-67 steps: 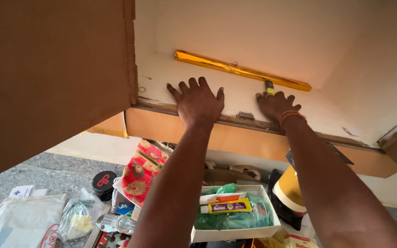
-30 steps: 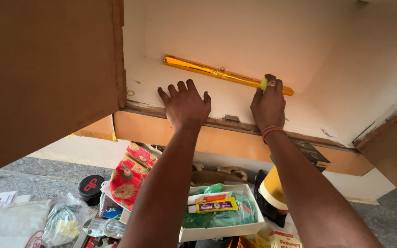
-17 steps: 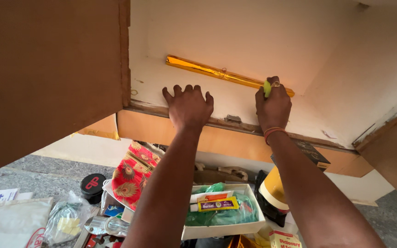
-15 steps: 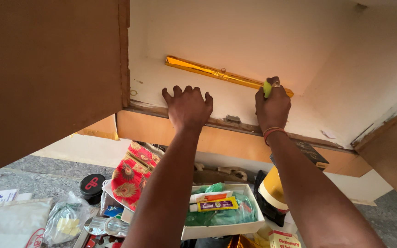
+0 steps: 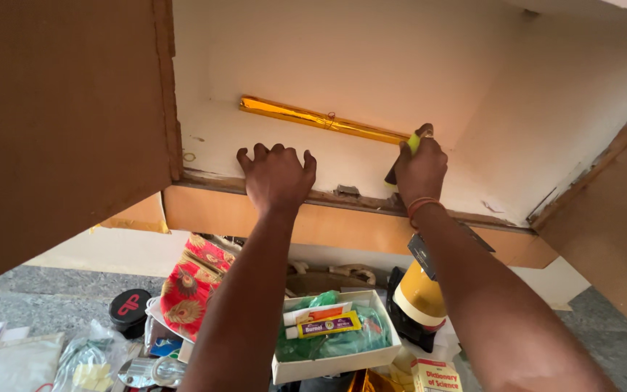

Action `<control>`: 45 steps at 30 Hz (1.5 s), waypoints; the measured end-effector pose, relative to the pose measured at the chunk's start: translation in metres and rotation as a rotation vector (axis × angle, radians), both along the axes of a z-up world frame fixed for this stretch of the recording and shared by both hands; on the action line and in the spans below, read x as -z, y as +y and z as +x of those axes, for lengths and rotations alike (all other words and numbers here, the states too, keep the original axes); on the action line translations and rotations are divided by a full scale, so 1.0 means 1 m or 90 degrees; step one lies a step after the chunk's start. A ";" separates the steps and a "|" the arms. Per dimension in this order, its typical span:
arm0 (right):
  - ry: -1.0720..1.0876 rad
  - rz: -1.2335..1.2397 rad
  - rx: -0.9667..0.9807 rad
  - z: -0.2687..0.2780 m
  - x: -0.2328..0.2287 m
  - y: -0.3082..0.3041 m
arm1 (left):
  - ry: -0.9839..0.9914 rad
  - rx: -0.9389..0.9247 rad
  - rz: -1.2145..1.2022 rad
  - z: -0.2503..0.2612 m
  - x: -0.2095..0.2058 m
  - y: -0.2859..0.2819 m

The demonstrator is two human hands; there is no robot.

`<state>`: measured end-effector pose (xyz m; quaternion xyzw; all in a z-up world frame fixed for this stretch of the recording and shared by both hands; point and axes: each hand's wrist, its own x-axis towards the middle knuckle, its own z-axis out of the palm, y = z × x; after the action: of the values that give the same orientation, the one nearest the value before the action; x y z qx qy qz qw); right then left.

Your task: The person sits on the floor and organizes items from a wooden cabinet. They remove small white packets, bottles, a yellow container, a book, and a highlighter from the shelf and place them into a box or pile on the floor.

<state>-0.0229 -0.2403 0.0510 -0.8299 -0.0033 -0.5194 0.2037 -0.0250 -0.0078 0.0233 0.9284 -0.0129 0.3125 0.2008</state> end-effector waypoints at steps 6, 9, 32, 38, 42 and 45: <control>0.068 0.013 -0.019 -0.013 -0.007 0.006 | -0.014 0.016 0.006 0.001 0.003 0.000; 0.063 0.017 -0.024 -0.015 -0.005 0.007 | -0.007 0.015 0.007 0.001 0.000 0.000; 0.080 0.030 -0.034 -0.040 -0.004 0.018 | 0.145 0.241 0.152 -0.024 -0.016 0.018; 0.045 0.034 -0.027 -0.033 0.002 0.013 | 0.160 0.244 0.147 -0.018 -0.012 0.019; 0.057 0.001 -0.045 -0.031 -0.002 0.015 | 0.149 0.237 0.151 -0.016 -0.012 0.017; 0.107 -0.023 -0.069 -0.029 -0.018 0.019 | 0.151 0.247 0.131 -0.021 -0.014 0.018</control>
<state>-0.0519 -0.2217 0.0688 -0.8726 -0.0406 -0.4361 0.2161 -0.0462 0.0099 0.0375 0.9542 -0.1991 0.1537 0.1618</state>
